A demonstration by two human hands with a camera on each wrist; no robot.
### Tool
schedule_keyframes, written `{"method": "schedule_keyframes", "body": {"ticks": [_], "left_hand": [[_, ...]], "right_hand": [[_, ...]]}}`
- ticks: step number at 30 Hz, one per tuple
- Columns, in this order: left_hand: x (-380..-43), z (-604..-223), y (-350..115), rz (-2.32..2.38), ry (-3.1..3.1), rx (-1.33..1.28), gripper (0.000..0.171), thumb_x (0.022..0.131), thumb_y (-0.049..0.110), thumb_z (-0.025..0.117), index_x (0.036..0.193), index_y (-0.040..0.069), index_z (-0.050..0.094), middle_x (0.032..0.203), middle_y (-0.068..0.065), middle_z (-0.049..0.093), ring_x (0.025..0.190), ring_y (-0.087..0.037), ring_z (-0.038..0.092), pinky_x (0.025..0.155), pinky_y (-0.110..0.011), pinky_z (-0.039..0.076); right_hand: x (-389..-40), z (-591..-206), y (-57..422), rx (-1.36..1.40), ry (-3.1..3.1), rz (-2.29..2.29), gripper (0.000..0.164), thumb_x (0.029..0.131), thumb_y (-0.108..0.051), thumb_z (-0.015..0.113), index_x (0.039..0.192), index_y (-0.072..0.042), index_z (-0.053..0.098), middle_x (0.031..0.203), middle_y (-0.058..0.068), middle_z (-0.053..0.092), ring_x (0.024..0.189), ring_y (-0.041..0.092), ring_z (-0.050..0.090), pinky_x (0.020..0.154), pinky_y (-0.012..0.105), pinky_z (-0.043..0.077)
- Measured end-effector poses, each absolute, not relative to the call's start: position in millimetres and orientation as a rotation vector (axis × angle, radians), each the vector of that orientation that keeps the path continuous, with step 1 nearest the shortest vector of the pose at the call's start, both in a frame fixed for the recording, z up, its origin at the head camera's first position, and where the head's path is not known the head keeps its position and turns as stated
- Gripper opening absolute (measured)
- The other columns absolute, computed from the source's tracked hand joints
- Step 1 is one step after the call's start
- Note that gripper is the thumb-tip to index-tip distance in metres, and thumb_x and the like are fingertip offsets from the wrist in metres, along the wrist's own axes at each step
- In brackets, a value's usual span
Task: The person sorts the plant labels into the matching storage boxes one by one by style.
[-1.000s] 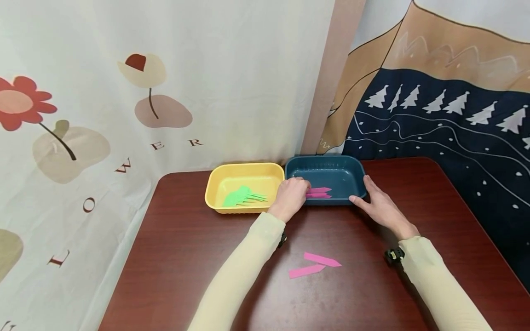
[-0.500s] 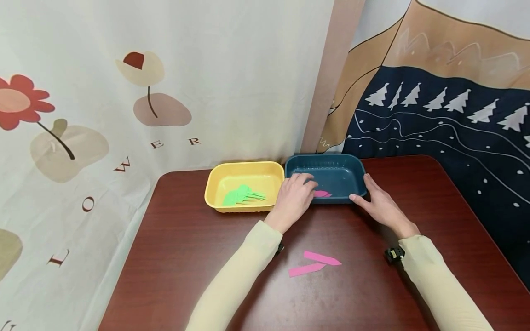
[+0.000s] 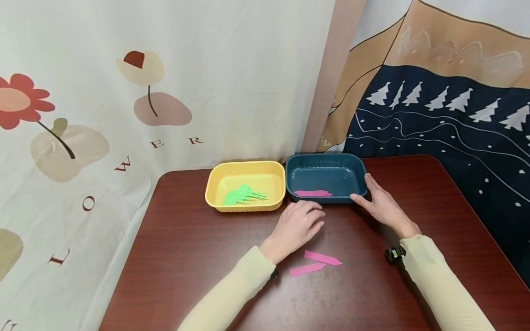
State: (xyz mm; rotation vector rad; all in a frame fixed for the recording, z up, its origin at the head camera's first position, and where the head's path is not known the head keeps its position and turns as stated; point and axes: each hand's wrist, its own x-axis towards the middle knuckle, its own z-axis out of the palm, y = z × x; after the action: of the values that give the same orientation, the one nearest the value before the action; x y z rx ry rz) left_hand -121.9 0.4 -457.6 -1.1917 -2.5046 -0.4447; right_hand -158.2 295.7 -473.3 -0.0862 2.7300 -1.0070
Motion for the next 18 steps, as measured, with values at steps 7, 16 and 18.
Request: {"method": "schedule_keyframes", "body": {"ticks": [7,16,18], "left_hand": [[-103.2,-465.0,-4.3,-0.31,-2.583,-1.427,0.021,0.098,0.037,0.073,0.112,0.023,0.079,0.109,0.008,0.073,0.104,-0.01,0.064,0.083,-0.027,0.048],[-93.2,-468.3,-4.5,-0.194,-2.6,-1.495,0.024,0.096,0.042,0.074,0.111,0.024,0.08,0.106,0.009,0.073,0.101,-0.009,0.065,0.083,-0.025,0.048],[-92.3,-468.4,-4.1,-0.171,-2.601,-1.502,0.025,0.096,0.043,0.074,0.111,0.024,0.08,0.106,0.009,0.073,0.1,-0.01,0.065,0.085,-0.027,0.048]], "right_hand": [[-157.0,-472.5,296.1,-0.085,2.724,-1.01,0.104,0.102,-0.059,0.055,0.164,-0.002,-0.006,0.171,0.022,-0.005,0.155,0.05,0.006,0.117,0.068,0.016],[-156.1,-471.3,294.7,-0.1,2.723,-1.016,0.105,0.101,-0.061,0.054,0.164,-0.001,-0.005,0.171,0.022,-0.005,0.154,0.05,0.007,0.117,0.068,0.017],[-156.1,-471.2,294.7,-0.099,2.723,-1.013,0.104,0.102,-0.06,0.054,0.164,-0.001,-0.005,0.171,0.022,-0.005,0.154,0.05,0.006,0.117,0.068,0.017]]}}
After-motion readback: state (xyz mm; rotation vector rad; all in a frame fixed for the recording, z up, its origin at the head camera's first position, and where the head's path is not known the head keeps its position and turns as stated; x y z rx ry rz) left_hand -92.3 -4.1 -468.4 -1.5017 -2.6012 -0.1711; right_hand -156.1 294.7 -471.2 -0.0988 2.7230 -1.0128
